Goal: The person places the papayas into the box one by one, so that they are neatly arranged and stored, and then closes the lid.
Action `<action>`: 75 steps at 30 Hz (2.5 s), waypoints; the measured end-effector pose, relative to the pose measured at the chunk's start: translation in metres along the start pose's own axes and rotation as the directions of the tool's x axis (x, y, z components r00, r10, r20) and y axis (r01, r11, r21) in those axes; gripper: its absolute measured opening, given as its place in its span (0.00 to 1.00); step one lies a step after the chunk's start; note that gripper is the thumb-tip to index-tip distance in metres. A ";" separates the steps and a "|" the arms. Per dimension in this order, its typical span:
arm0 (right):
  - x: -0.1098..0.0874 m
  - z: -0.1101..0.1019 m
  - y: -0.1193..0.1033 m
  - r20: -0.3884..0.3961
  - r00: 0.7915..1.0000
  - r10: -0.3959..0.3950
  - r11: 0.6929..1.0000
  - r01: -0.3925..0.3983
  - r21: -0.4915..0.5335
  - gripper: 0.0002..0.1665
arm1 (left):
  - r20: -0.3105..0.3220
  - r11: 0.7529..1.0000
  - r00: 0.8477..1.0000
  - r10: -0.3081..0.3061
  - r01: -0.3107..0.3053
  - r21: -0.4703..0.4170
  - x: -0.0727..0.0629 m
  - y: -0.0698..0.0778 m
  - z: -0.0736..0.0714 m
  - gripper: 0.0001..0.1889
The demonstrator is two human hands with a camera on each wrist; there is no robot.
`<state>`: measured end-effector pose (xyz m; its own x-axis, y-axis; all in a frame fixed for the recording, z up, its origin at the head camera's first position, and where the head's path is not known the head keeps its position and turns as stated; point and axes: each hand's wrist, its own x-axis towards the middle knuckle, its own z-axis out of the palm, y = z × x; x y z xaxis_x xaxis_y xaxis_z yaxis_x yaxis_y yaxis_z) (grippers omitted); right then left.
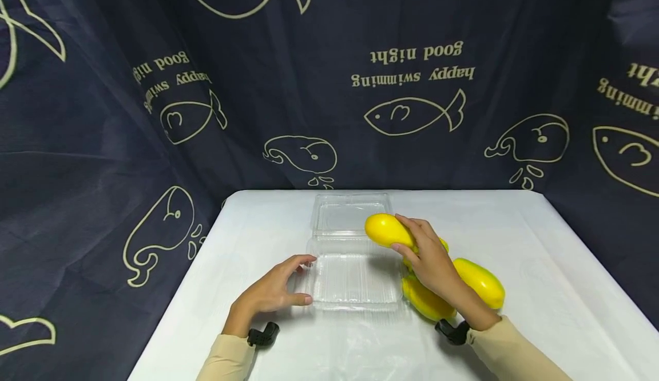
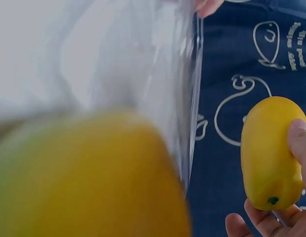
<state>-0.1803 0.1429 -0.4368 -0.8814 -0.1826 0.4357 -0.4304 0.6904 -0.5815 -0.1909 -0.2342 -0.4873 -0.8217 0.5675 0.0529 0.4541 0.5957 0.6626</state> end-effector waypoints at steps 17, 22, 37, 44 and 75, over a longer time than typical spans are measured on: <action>-0.004 0.048 -0.042 0.088 0.996 -0.025 0.997 0.019 0.074 0.38 | 0.011 1.000 1.000 -0.008 0.008 0.025 -0.001 0.000 -0.001 0.45; -0.012 0.057 -0.047 0.133 0.991 -0.035 0.998 0.028 0.050 0.37 | 0.008 0.999 1.000 -0.025 0.024 0.026 0.000 0.000 0.000 0.45; -0.025 0.078 -0.058 0.244 0.970 -0.004 1.000 -0.001 0.020 0.38 | 0.000 0.998 0.999 -0.039 0.039 0.039 0.000 0.003 0.001 0.44; -0.028 0.083 -0.057 0.271 0.963 0.000 1.000 -0.005 0.019 0.35 | 0.010 0.998 0.999 -0.048 0.047 0.046 -0.001 0.003 0.001 0.45; -0.022 0.087 -0.053 0.371 0.929 0.003 0.999 -0.019 0.041 0.34 | 0.021 0.997 0.998 -0.060 0.059 0.041 0.001 0.006 0.001 0.47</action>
<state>-0.1551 0.0492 -0.4755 -0.8919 -0.4273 0.1480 -0.4208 0.6647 -0.6174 -0.1887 -0.2290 -0.4839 -0.8398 0.5429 -0.0028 0.4185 0.6506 0.6336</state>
